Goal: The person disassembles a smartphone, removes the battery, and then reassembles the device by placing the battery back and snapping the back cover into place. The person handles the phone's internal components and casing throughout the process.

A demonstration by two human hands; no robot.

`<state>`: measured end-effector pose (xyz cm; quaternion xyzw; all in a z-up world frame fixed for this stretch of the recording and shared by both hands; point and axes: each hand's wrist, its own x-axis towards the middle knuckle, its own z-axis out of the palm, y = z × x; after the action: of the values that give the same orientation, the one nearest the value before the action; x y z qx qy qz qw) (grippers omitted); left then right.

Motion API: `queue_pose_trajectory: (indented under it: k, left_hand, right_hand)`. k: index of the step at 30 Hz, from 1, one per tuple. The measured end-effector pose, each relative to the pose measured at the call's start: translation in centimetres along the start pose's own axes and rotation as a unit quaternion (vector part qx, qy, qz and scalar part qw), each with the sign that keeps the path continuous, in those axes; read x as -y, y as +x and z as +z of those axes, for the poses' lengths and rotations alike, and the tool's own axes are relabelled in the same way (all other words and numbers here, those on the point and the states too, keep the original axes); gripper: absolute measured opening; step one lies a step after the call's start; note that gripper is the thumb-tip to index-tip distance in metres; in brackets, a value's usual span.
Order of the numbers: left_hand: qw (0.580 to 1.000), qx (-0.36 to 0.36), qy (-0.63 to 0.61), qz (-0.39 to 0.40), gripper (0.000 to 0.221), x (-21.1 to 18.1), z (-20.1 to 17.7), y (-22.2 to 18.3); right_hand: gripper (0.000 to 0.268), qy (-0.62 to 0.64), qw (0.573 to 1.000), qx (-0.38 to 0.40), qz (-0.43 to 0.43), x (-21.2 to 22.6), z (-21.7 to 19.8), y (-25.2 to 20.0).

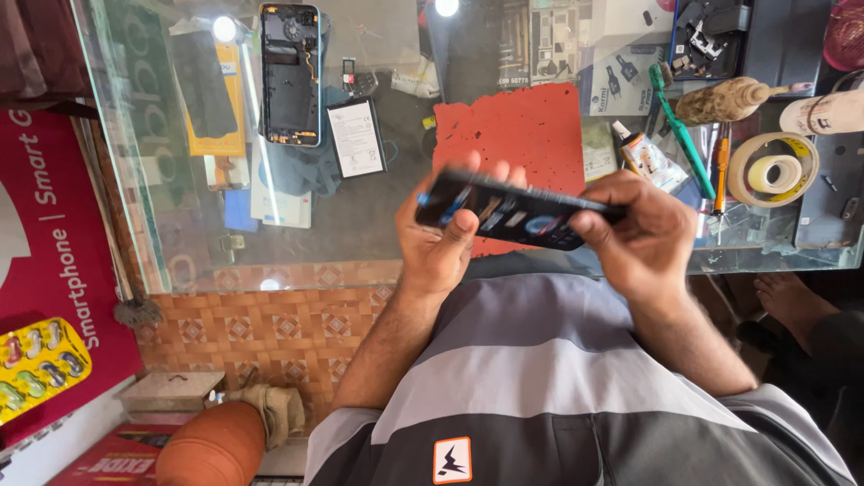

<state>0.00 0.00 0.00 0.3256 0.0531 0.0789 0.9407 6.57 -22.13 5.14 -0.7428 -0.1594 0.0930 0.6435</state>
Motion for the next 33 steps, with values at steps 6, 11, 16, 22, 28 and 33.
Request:
queue_pose_trajectory:
  k: [6,11,16,22,28,33]
  left_hand:
    - [0.990,0.028,0.136,0.034,0.058,-0.7,5.9,-0.1]
    - [0.969,-0.069,0.230,0.056,0.040,0.7,7.9,-0.9]
    - [0.901,-0.060,0.424,0.062,0.027,-0.3,9.5,-2.0]
    - [0.786,0.018,0.613,0.080,0.022,-2.5,10.7,-2.7]
    - [0.669,0.164,0.723,0.062,0.041,-4.9,10.0,-2.2]
    - [0.639,0.185,0.746,0.040,0.029,-6.9,9.8,-1.2]
  right_hand:
    - [0.018,0.430,0.889,-0.049,0.153,-3.2,0.8,0.0]
    - [0.014,0.409,0.889,0.034,0.203,-4.5,0.7,-1.4]
    - [0.014,0.348,0.902,0.105,0.233,-7.3,-0.6,-2.9]
    - [0.051,0.084,0.993,0.038,-0.077,-1.5,-1.4,-0.4]
    - [0.050,-0.095,0.969,0.102,-0.202,3.7,-1.5,2.1]
    - [0.024,0.065,0.986,0.082,-0.128,2.0,0.4,1.0]
